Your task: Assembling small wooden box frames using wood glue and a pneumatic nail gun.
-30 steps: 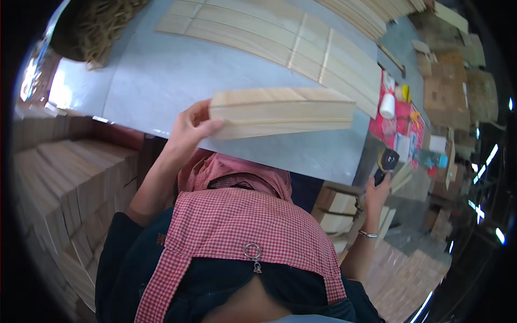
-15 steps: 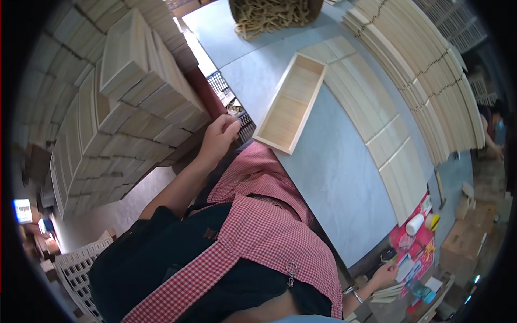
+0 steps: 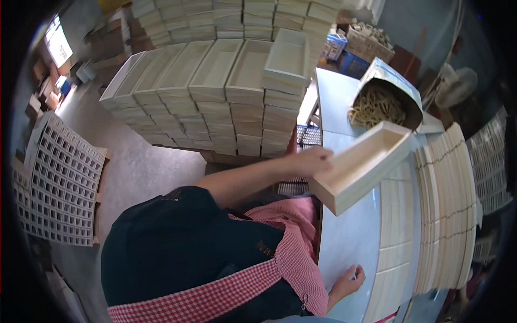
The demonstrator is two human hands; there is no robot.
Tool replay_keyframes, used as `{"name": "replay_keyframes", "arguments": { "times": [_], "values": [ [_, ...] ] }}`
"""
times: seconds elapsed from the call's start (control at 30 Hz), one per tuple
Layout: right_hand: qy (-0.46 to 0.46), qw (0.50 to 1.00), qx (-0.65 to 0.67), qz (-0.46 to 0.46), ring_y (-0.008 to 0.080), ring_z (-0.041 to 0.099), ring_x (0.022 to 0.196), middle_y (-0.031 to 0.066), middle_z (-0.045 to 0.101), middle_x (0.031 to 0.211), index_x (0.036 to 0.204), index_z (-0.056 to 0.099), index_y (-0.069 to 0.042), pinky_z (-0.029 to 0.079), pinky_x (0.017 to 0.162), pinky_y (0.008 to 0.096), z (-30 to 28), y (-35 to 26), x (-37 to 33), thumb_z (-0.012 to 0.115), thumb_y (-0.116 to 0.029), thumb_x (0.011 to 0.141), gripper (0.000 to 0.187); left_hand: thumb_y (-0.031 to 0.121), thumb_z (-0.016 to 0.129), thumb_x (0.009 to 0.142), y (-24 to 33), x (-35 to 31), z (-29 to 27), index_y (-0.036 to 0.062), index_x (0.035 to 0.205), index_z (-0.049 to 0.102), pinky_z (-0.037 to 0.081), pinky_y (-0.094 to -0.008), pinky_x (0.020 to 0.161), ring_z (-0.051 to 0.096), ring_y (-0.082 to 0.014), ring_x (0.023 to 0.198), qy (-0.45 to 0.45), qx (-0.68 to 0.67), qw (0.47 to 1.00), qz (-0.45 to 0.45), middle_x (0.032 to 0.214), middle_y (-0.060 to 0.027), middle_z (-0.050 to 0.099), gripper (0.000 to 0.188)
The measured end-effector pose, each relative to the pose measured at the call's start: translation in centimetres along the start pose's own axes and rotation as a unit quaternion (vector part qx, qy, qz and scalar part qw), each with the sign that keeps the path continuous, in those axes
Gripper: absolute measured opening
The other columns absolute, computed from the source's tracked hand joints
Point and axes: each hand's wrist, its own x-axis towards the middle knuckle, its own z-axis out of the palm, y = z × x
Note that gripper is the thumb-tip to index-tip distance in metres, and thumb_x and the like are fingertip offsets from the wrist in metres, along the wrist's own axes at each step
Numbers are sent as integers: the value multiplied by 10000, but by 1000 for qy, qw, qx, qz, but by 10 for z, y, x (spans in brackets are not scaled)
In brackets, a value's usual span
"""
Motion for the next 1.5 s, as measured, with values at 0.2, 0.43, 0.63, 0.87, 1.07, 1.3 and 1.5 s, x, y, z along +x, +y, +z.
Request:
{"name": "replay_keyframes", "arguments": {
  "times": [0.2,0.43,0.63,0.87,1.07,1.3,1.5],
  "values": [
    [-18,1000,1,-17,304,641,1012,168,668,1134,1179,646,26,522,909,388,8,14,4,613,-148,963,280,147,569,915,74,-84,-152,10,1310,620,497,-308,700,607,-172,824,426,36,864,266,1030,-107,705,422],
    [-51,999,17,-8,289,648,991,162,672,1111,1167,655,25,536,886,374,20,-20,8,614,-135,966,260,160,551,880,48,-78,-272,-15,1307,618,512,-348,796,644,-275,909,521,210,823,85,1085,-169,717,466],
    [-170,971,79,-150,251,641,897,142,668,1041,1174,656,37,535,841,350,31,-91,36,638,-84,938,266,202,605,847,36,-52,-278,-14,1279,638,505,-363,881,649,-314,1019,452,193,870,-50,1197,-185,688,484],
    [-261,846,183,-428,302,635,1123,210,611,1313,1486,462,-38,540,922,378,72,-307,81,697,-91,899,634,272,783,775,0,-67,-270,7,1166,684,475,-372,966,613,-306,1152,387,105,909,115,1462,-178,529,483],
    [-215,740,219,-599,283,626,1145,149,602,1371,1459,500,-78,520,955,385,132,-434,97,640,-76,938,540,146,842,743,2,-71,-255,5,1080,709,425,-336,1007,548,-291,1253,377,379,826,178,1508,-183,474,389],
    [-349,743,101,-562,244,641,953,117,680,1132,1243,607,-28,516,892,381,160,-472,108,636,-56,922,323,212,848,736,-5,-73,-247,37,1047,688,453,-376,988,551,-308,1258,381,293,856,188,1539,-175,440,391],
    [-304,733,164,-586,281,650,865,145,684,1068,1197,627,-15,518,814,380,176,-462,112,657,-27,878,320,135,827,753,0,-67,-236,8,986,688,435,-345,975,563,-288,1229,404,339,825,202,1490,-174,489,300]
  ]
}}
